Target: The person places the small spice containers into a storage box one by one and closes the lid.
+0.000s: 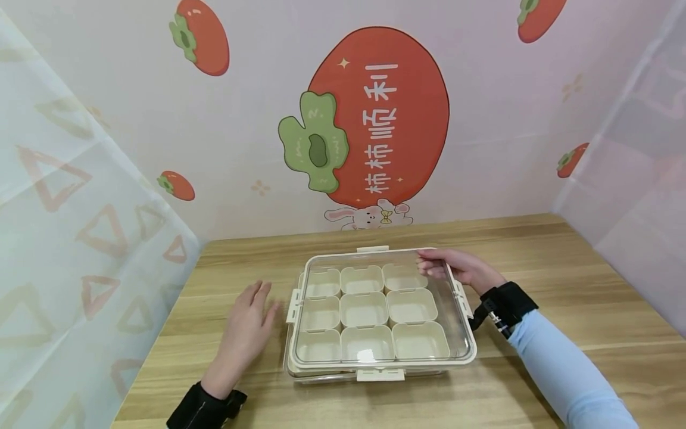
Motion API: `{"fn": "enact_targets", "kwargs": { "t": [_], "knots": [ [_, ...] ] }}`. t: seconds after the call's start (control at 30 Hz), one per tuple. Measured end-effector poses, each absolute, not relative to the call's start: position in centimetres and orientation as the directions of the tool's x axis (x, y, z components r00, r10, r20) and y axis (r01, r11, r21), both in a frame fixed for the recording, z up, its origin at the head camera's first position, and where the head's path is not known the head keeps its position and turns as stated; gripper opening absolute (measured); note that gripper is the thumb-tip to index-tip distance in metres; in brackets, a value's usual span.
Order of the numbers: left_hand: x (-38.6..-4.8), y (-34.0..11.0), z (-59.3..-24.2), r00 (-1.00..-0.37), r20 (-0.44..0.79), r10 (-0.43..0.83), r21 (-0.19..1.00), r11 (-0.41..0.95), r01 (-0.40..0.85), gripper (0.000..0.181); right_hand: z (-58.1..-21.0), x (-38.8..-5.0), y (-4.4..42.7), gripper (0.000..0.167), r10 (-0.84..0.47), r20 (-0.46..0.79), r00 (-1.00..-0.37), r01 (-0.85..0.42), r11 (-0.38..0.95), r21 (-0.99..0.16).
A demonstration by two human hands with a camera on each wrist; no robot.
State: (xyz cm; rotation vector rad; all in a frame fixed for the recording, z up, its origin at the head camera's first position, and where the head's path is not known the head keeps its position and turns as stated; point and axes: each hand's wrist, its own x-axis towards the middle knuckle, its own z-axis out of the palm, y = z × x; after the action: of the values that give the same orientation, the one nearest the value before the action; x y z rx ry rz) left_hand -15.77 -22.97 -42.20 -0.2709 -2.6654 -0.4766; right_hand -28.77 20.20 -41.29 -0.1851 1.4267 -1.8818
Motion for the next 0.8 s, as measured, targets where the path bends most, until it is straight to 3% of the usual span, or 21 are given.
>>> {"fn": "enact_targets", "kwargs": {
  "t": [0.43, 0.8],
  "knots": [
    [-15.1, -23.9, -42.1, -0.89, 0.446, 0.098, 0.253, 0.94, 0.23, 0.045, -40.7, -29.2, 19.1, 0.038, -0.642, -0.353, -0.681, 0.508, -0.066, -0.859],
    [-15.0, -24.1, -41.9, -0.895, 0.438, 0.083, 0.253, 0.944, 0.212, 0.045, -40.7, -29.3, 18.1, 0.032, -0.588, -0.4, -0.703, 0.528, -0.054, -0.847]
  ]
}}
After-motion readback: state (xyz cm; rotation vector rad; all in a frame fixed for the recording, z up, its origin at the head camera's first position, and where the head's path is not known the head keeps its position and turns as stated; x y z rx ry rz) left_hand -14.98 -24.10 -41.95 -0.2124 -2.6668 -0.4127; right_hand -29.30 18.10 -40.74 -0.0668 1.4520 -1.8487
